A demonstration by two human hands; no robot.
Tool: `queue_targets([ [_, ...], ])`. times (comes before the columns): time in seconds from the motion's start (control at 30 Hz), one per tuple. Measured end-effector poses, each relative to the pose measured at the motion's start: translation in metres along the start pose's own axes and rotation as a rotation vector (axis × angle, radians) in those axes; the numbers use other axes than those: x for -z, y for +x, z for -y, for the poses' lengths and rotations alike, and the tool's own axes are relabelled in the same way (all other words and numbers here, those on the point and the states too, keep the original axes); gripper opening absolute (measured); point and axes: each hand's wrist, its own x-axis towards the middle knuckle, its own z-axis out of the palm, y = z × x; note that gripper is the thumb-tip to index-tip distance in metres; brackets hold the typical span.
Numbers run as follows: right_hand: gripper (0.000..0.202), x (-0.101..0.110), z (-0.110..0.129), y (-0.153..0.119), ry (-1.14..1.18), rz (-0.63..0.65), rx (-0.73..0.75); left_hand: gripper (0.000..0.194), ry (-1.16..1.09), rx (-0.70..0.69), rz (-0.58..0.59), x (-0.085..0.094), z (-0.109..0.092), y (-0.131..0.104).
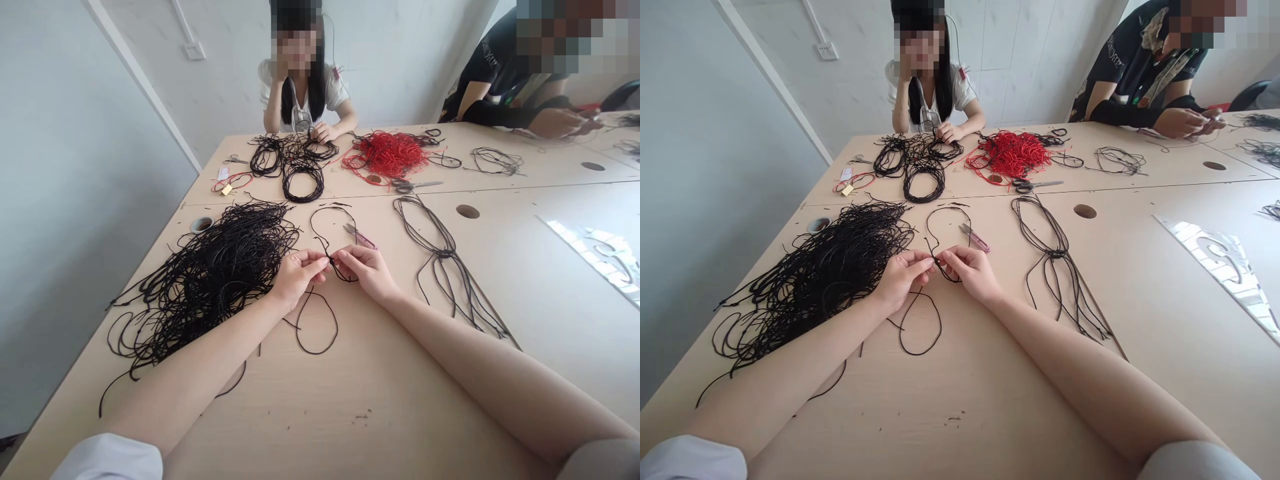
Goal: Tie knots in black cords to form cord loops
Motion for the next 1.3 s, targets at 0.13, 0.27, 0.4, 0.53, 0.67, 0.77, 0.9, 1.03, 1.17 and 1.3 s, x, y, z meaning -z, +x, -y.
queue_targets([
  [0.13, 0.035, 0.0010, 0.0004, 0.0015, 0.036, 0.059, -0.001, 0.020, -0.042, 0.027, 0.026, 0.0017, -0.0018, 0.0012],
  [0.27, 0.034, 0.0001, 0.0005, 0.0012, 0.047, 0.051, 0.013, 0.019, -0.062, 0.051, 0.046, 0.0021, -0.0021, 0.0014],
  [0.4, 0.032, 0.0000, 0.0007, 0.0008, 0.031, 0.017, 0.020, 0.021, -0.039, 0.047, 0.107, 0.0016, -0.0042, 0.0003],
  [0.53, 0.033, -0.0001, 0.0014, 0.0001, -0.027, -0.027, 0.033, 0.022, -0.049, 0.086, 0.131, 0.0016, -0.0062, -0.0008],
  [0.67, 0.031, -0.0014, 0.0003, -0.0011, -0.098, -0.067, 0.074, 0.022, -0.060, 0.113, 0.166, 0.0020, -0.0062, 0.0001],
  [0.77, 0.024, -0.0033, -0.0018, -0.0018, -0.148, -0.100, 0.138, 0.021, -0.061, 0.099, 0.181, 0.0019, -0.0057, 0.0009],
  [0.9, 0.015, -0.0052, -0.0041, -0.0024, -0.233, -0.142, 0.233, 0.023, -0.084, 0.111, 0.156, 0.0017, -0.0059, 0.0004],
  [1.03, 0.011, -0.0051, -0.0043, -0.0035, -0.328, -0.180, 0.303, 0.022, -0.091, 0.141, 0.139, 0.0017, -0.0071, -0.0004],
  [1.17, 0.011, -0.0047, -0.0042, -0.0040, -0.348, -0.179, 0.311, 0.022, -0.092, 0.136, 0.128, 0.0016, -0.0065, 0.0000],
  [1.3, 0.013, -0.0055, -0.0042, -0.0043, -0.322, -0.178, 0.275, 0.022, -0.077, 0.091, 0.104, 0.0014, -0.0032, 0.0009],
])
